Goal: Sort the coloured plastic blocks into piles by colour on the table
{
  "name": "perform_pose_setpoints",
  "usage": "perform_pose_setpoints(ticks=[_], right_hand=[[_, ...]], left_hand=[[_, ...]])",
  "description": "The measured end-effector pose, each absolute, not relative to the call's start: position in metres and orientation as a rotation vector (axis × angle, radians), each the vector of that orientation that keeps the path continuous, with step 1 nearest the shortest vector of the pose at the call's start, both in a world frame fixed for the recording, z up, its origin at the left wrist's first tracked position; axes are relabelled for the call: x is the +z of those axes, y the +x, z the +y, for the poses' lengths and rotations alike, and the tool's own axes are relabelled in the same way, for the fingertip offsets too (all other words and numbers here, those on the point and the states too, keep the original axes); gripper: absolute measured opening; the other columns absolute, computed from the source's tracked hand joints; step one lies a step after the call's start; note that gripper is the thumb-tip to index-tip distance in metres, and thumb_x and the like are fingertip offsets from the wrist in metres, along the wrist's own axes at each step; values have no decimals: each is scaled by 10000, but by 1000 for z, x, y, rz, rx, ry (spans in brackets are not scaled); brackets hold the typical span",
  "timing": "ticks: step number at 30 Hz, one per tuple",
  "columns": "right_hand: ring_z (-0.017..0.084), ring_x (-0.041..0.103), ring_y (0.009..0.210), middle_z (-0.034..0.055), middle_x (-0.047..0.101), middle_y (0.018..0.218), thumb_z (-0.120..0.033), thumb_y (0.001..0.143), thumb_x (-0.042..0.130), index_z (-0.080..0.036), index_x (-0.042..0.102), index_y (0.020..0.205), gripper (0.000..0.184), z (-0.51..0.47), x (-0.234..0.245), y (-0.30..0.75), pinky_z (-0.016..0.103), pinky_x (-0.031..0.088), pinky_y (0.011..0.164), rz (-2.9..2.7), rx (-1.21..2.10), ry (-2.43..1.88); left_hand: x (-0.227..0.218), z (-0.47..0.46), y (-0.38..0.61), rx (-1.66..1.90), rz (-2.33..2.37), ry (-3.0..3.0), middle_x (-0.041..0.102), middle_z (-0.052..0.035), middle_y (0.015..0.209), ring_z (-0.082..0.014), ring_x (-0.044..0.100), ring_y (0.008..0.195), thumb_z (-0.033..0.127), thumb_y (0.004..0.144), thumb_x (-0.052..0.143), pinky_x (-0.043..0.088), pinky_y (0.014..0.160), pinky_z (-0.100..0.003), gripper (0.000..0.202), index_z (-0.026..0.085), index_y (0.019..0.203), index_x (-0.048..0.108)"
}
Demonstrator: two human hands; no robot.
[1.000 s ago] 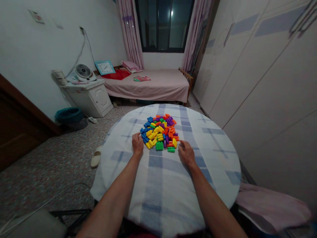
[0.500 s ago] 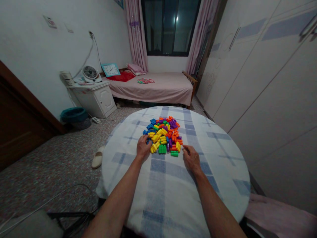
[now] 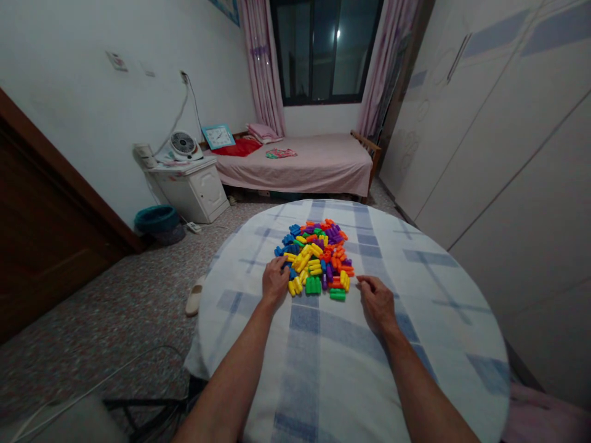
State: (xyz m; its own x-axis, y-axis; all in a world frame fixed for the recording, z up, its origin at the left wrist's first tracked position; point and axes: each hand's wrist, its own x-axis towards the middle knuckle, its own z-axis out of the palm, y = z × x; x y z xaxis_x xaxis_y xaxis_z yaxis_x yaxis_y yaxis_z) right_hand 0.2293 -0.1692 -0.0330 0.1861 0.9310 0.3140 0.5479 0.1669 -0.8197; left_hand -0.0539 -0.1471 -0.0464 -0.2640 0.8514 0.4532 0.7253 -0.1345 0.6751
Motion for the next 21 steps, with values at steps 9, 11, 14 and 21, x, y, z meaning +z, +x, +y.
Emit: perform_pose_setpoints(ticks=[9,11,14,21], right_hand=[[206,649,816,72,712,891,-399,768,432,-179,708,909,379,-162,-35,235,331,467,784,-1478,552,-1527],[206,647,813,68,712,892,-412,765,432,-185,710,902,384,-161,-34,236,330,465,778,-1485,547,-1539],[208,642,807,71,711,894,-425,756,433,-187,711,878,385,-160,-32,236,328,465,768,-1487,535,-1551],[197,635,826,71,706,912,-417,776,425,-174,708,888,389,-164,-26,235,300,457,755,-1497,546,-1548]], left_hand=[[-23,-125,-80,1328,2019,1881,598,-114,1249,-262,528,1189,105,761,482,415,1037,-428,446,173,1168,653],[-21,-114,-88,1217,2007,1940,566,-107,1309,-271,496,1236,91,735,513,381,1072,-430,465,187,1166,660],[-29,-104,-93,1093,1906,1966,592,-82,1281,-255,522,1204,101,721,547,403,1052,-401,440,215,1124,682],[-47,-109,-95,1187,1874,1981,662,-78,1001,-212,588,983,180,795,521,469,933,-374,286,175,1021,695]])
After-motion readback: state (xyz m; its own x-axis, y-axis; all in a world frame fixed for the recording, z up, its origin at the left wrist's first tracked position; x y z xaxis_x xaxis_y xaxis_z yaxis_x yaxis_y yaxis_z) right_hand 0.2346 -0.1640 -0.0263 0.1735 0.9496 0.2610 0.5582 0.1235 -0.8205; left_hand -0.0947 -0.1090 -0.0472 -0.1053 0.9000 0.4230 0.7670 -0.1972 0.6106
